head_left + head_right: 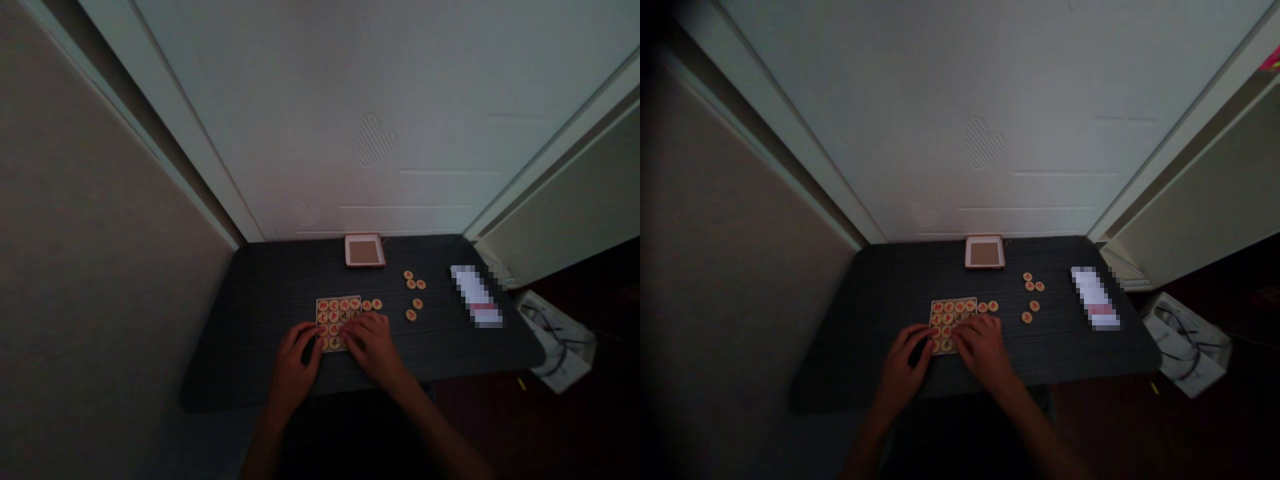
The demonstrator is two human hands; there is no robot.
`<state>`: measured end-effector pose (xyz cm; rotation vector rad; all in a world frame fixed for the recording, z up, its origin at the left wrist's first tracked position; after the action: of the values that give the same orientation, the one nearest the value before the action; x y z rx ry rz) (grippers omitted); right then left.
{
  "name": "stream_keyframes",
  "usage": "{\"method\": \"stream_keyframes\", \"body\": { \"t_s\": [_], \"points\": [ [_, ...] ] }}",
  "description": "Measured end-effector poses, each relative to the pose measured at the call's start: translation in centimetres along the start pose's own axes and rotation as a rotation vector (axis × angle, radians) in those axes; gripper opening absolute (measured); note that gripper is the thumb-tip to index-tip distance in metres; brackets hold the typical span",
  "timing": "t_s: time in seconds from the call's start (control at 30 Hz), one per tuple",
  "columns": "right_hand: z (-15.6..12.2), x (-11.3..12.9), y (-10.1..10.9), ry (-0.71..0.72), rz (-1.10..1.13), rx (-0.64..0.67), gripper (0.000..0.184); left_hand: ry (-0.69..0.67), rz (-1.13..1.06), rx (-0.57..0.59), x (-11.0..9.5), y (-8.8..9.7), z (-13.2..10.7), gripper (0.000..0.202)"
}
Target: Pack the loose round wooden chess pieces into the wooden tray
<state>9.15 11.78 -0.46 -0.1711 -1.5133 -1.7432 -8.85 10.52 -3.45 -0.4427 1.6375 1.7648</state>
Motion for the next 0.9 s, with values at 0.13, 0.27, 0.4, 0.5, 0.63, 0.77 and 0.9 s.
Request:
{"method": "stream_keyframes", "body": {
  "t_s": [0.13,0.27,0.4,0.5,0.63,0.77,0.9],
  "points": [
    [-0.5,-1.0,1.4,-0.019,-0.020,-0.040,0.011,0.004,-0.022,-0.008,0.0,0.1,0.1,0.025],
    [-1.0,-3.6,4.0,-0.045,-0.077,-0.108,0.014,0.016,-0.040,-0.021,0.0,0.3,0.1,0.025],
    [-1.4,-8.8,7.7,-0.142,-0.193,-0.170,0.019,0.039,-0.059,-0.037,0.2,0.5,0.0,0.024],
    [-1.9,-13.6,10.6,-0.254,-0.246,-0.234,0.028,0.035,-0.067,-0.051,0.3,0.6,0.0,0.024],
    [-2.2,-18.1,12.1,-0.324,-0.205,-0.173,0.033,0.040,-0.071,-0.067,0.3,0.8,0.0,0.024],
    [-2.2,-19.7,12.1,-0.331,-0.175,-0.137,0.033,0.043,-0.077,-0.090,0.3,1.1,-0.1,0.023],
    [-2.2,-20.2,11.9,-0.341,-0.156,-0.128,0.037,0.043,-0.084,-0.118,0.1,1.4,-0.2,0.024]
  ]
}}
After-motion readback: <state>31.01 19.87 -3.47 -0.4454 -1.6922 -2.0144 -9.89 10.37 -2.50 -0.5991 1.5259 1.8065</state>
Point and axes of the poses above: each hand's wrist, its own z-axis towards the middle knuckle, its own y-axis out of the back of the hand, x = y × z, the point moved 8 cm from there along z, towards the middle knuckle, and after that the axes turned 9 degrees about x, right-handed, at the moved point
